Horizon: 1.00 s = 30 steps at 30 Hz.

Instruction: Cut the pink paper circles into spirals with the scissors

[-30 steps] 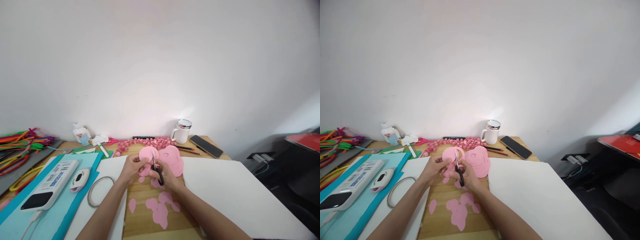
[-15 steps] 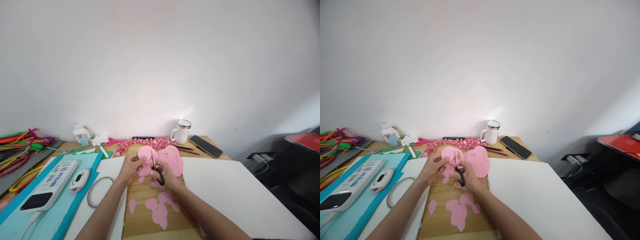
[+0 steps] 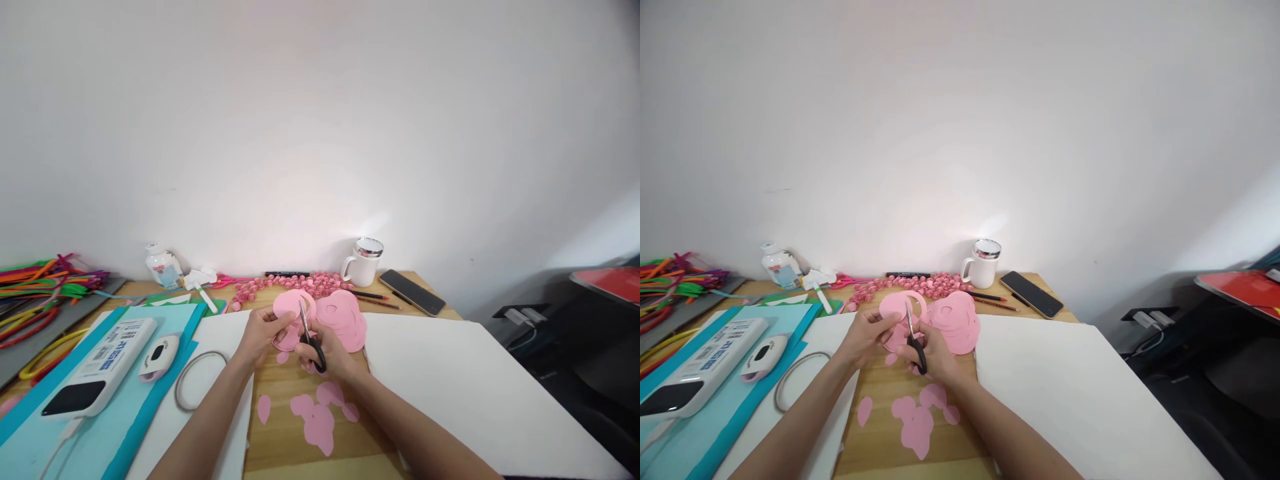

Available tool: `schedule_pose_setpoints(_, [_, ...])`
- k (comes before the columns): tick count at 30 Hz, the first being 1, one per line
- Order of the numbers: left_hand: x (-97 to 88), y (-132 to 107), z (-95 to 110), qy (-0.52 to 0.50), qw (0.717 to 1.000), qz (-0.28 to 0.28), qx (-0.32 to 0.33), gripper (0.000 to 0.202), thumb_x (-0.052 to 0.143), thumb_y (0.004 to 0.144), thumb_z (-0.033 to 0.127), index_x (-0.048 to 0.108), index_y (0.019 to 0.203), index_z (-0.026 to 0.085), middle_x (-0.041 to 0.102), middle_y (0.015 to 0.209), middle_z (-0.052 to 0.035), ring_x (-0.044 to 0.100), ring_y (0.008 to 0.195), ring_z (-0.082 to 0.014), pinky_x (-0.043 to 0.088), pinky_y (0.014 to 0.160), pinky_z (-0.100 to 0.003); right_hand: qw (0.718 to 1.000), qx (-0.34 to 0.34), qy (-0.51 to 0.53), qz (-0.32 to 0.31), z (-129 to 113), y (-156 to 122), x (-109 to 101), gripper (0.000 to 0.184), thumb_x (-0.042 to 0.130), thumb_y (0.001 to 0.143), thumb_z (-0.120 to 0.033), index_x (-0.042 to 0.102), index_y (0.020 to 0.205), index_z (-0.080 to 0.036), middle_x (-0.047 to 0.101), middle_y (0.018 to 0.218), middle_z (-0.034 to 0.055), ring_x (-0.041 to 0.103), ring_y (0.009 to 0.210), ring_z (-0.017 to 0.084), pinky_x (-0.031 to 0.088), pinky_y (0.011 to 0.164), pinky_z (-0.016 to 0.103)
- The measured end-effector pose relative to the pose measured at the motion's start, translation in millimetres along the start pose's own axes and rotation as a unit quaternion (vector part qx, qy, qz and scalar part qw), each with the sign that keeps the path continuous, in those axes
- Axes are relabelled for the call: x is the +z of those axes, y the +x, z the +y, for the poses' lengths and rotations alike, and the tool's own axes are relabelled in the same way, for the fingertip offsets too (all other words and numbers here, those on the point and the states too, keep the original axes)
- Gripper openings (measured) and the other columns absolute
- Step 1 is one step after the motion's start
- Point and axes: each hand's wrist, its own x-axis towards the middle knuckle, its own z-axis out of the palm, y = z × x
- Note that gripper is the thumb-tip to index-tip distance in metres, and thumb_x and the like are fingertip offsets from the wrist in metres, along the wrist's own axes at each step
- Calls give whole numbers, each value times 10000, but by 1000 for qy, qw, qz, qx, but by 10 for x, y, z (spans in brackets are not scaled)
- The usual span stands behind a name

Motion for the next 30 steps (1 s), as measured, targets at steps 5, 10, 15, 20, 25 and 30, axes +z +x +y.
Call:
schedule_pose_setpoints(5, [5, 8, -16, 10, 999, -24, -20, 308, 742, 604, 350, 544, 503, 136, 459, 378, 53, 338, 344, -43, 211, 365, -189, 999, -32, 0, 21, -34, 14, -16, 433, 793, 579, -363, 499, 842, -185, 464, 590, -73, 383, 511, 76, 267, 468, 202])
schedule_pose_setpoints(10, [13, -9, -19, 13, 999, -23, -20, 269, 728, 621, 353, 610, 561, 119, 478, 406, 47, 350, 361, -44, 230, 368, -183, 999, -29, -4, 23, -36, 6, -23, 429, 794, 578, -379, 504, 815, -172, 446, 619, -67, 347, 520, 69, 226, 473, 207])
schedule_pose_setpoints(15, [10, -9, -20, 5, 999, -24, -20, 297, 725, 624, 359, 565, 525, 129, 473, 406, 49, 342, 359, -41, 222, 366, -180, 999, -24, -3, 24, -22, 1, -30, 409, 788, 596, -365, 524, 838, -168, 452, 594, -68, 374, 512, 71, 252, 470, 203])
schedule_pose_setpoints(20, [10, 1, -6, 7, 1000, -10, -21, 319, 735, 609, 359, 525, 511, 141, 442, 379, 62, 338, 347, -44, 218, 364, -184, 1000, -14, 6, 23, -31, 1, -19, 370, 763, 625, -378, 529, 817, -167, 492, 541, -64, 410, 455, 71, 270, 431, 194])
schedule_pose_setpoints(25, [-2, 2, -2, 8, 1000, -16, -2, 307, 745, 613, 344, 538, 530, 133, 429, 387, 69, 316, 352, -33, 201, 377, -183, 999, -10, 30, 21, -17, -3, -24, 348, 758, 638, -345, 522, 827, -173, 497, 505, -76, 434, 419, 71, 304, 407, 188])
schedule_pose_setpoints(30, [-8, 10, -7, -12, 1000, -12, 6, 309, 742, 632, 345, 535, 543, 134, 430, 395, 70, 312, 356, -28, 193, 376, -180, 999, -9, 41, 27, 14, -3, -31, 339, 765, 636, -326, 523, 810, -166, 492, 470, -86, 429, 391, 60, 313, 386, 175])
